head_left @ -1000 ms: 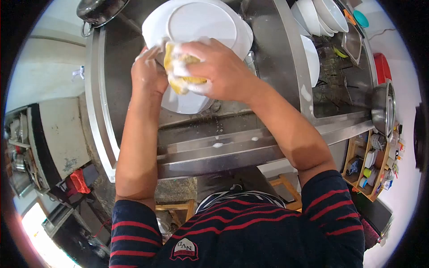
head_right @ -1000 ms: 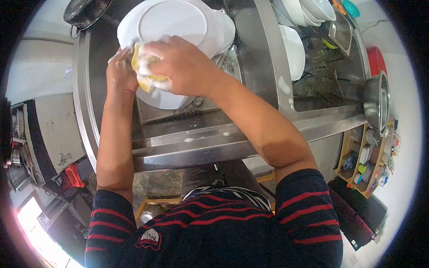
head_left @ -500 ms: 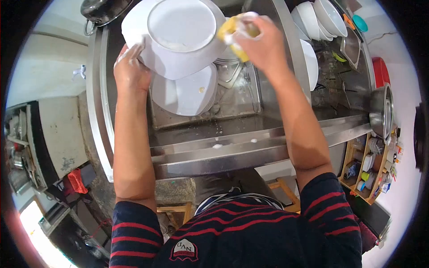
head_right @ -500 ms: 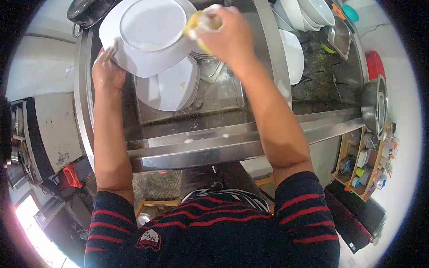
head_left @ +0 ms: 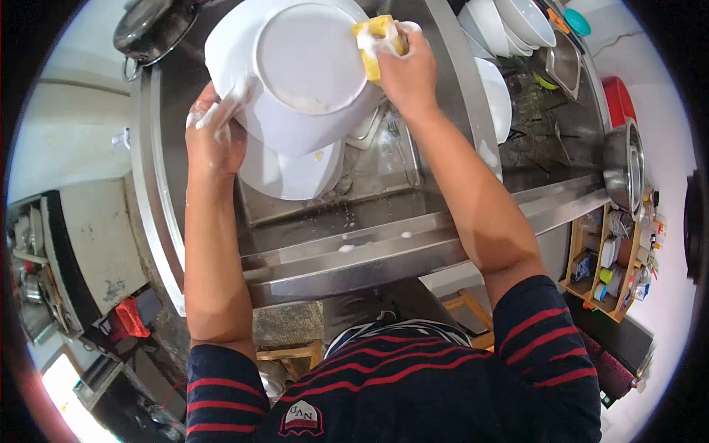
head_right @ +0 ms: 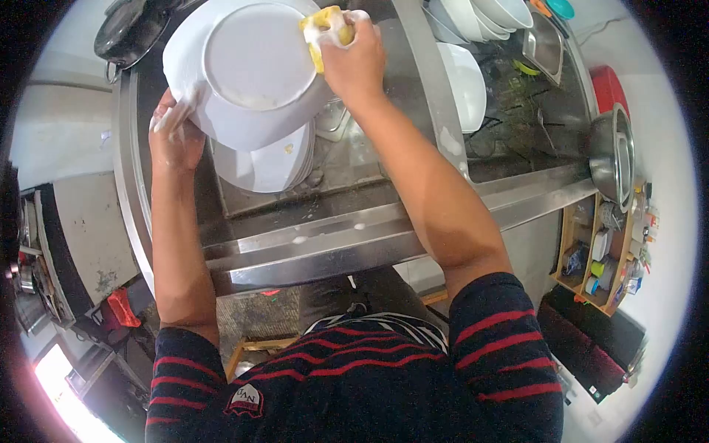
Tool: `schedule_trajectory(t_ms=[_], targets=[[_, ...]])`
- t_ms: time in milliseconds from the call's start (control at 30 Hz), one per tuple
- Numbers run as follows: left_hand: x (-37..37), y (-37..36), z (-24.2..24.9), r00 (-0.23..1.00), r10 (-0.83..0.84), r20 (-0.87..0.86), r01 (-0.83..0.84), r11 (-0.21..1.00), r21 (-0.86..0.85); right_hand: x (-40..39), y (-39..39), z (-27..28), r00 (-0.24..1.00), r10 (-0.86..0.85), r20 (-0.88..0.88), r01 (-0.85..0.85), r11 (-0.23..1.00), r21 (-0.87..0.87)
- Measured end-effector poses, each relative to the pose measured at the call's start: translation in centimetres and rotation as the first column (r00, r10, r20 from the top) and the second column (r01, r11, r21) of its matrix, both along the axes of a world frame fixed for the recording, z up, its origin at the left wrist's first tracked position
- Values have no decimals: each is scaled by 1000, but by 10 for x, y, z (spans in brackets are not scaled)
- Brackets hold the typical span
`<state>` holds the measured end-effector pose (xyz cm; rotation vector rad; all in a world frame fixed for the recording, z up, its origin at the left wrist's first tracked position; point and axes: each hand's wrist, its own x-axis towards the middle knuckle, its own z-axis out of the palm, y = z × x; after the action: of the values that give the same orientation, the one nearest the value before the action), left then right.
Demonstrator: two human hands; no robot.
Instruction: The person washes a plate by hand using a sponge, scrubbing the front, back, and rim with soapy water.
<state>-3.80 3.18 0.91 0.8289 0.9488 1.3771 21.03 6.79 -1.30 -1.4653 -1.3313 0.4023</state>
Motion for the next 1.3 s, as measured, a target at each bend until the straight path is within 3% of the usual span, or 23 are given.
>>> schedule_trajectory(t_ms=[67, 233, 300, 333, 400, 467, 533, 600, 667, 700, 767, 800, 900, 933, 1000, 1100, 1167, 1233, 1300], targets=[[11, -7, 11, 989, -140, -55, 141, 990, 5, 6, 4, 4, 1000, -22, -12, 22, 999, -49], [25, -16, 13, 968, -224, -116, 226, 974, 5, 16, 11, 5, 1000, 17, 4, -16, 995, -94], [27, -18, 9, 915, -310, -258, 319, 948, -9, 12, 5, 13, 976, 217, 2, -216, 972, 93], [31, -20, 10, 899, -331, -286, 347, 938, 5, 8, 3, 14, 976, 219, 3, -218, 971, 94], [36, -23, 16, 857, -357, -372, 373, 927, -33, -3, -3, 15, 976, 131, 173, -184, 923, 338], [36, -23, 13, 777, -405, -483, 407, 907, -105, -11, -10, 13, 953, 200, 229, -266, 914, 306], [38, -23, 10, 792, -398, -463, 405, 910, -89, -23, -23, 18, 922, 269, 280, -344, 899, 271], [38, -24, 4, 805, -395, -442, 407, 911, -73, -38, -39, 29, 856, 364, 367, -492, 791, 364], [36, -25, -5, 777, -56, -627, 321, 891, 319, -41, -44, 35, 789, 426, 442, -587, 736, 338], [34, -24, -4, 777, -60, -626, 326, 890, 320, -41, -45, 36, 711, 481, 513, -674, 674, 303], [32, -23, 1, 778, -316, -543, 369, 929, -12, -35, -36, 31, 749, 412, 520, -620, 712, 330], [34, -20, 2, 747, -412, -522, 442, 894, -72, -27, -29, 30, 815, 347, 465, -531, 769, 357], [40, -22, 0, 841, -385, -380, 377, 921, -98, -8, -18, 35, 926, 149, 346, -262, 914, 309], [42, -23, 2, 841, -385, -380, 377, 921, -98, 1, -11, 29, 927, 149, 345, -262, 914, 309], [42, -25, 9, 838, -378, -394, 370, 924, -99, 13, 0, 14, 971, 127, 202, -155, 980, 129], [38, -23, 5, 779, -378, -500, 379, 919, -105, -1, -4, 1, 932, 244, 269, -304, 929, 209], [35, -23, 3, 804, -369, -467, 375, 923, -84, -25, -23, 18, 884, 286, 370, -422, 828, 369], [32, -22, 0, 826, -359, -434, 372, 926, -60, -33, -36, 29, 769, 378, 516, -595, 718, 361], [29, -22, -2, 872, -312, -378, 356, 933, 48, -30, -34, 34, 773, 348, 531, -576, 736, 356]])
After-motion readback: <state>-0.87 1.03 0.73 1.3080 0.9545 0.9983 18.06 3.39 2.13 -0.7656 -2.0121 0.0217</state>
